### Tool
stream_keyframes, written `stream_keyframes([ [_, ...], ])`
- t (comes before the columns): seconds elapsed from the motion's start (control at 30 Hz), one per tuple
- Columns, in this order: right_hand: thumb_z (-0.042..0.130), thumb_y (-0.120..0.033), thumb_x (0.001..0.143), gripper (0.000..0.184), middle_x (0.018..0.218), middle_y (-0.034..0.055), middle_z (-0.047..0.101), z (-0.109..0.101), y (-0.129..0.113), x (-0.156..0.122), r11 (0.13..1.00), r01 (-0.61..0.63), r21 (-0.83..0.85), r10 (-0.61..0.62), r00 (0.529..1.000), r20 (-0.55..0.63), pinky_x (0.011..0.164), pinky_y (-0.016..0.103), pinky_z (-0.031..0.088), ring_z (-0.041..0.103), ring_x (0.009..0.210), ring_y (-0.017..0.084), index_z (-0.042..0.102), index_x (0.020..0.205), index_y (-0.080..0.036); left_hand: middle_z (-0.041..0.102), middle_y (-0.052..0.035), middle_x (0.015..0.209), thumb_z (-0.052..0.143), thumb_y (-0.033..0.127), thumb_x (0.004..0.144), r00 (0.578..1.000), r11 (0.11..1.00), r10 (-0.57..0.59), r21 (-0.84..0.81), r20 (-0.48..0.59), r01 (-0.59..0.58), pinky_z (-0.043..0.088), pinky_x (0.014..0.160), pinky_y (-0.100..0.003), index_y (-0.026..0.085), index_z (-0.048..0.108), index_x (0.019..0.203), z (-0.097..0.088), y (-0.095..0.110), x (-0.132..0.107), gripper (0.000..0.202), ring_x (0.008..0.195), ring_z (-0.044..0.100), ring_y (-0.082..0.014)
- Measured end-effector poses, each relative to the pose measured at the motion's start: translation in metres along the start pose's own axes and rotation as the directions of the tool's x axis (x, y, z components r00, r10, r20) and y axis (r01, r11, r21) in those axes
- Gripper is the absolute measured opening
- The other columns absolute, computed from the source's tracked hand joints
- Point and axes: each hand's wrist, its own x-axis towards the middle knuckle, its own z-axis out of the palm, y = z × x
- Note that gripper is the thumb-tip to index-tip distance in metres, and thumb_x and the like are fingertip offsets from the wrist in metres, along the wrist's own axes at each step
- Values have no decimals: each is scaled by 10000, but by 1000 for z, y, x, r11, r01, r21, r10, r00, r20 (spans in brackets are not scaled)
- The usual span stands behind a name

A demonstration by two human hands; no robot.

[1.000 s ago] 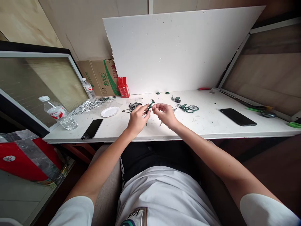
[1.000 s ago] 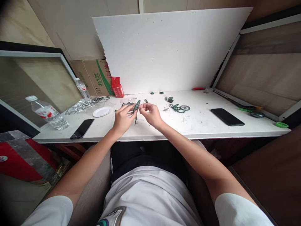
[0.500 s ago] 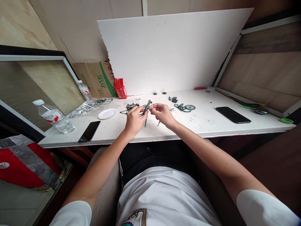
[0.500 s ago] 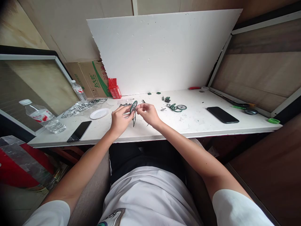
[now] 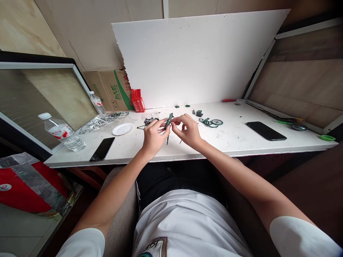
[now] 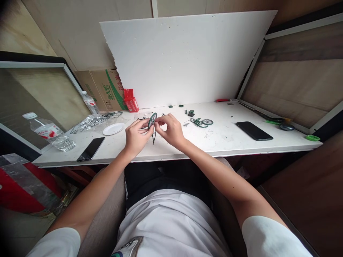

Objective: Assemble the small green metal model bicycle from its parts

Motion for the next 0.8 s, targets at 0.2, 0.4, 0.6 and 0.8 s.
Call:
stream_keyframes([
  [0.2,656,-341,976,110,829,74,726,-4,6,1,992,96,-78,-98,995,-17,719,409,516,629,835,249,725,955,-257,738,-63,1022,706,273,962,1000,999,28,27,-8,-28,709,818,-286,184,756,1236,-3,12,0,292,921,754,-168],
  [0.4,647,-325,970,106,804,64,714,-3,5,1,994,101,-44,-103,994,-45,680,396,514,626,803,237,681,894,-261,722,-58,1005,676,252,979,998,995,69,66,10,-70,700,833,-264,186,743,1266,-4,15,0,303,899,743,-150],
  [0.6,641,-334,963,114,806,60,698,-2,-2,0,1000,18,-6,-18,999,-36,634,368,504,626,809,229,688,902,-250,713,-57,987,671,270,987,997,993,77,84,15,-78,696,838,-273,197,742,1272,-5,12,0,302,889,737,-154],
  [0.8,650,-351,966,152,797,64,712,-1,-8,0,998,-23,51,25,999,-44,626,366,490,628,822,235,745,909,-247,711,-64,1006,663,263,992,995,992,95,85,16,-96,691,846,-277,183,741,1269,-4,9,0,299,887,733,-152],
])
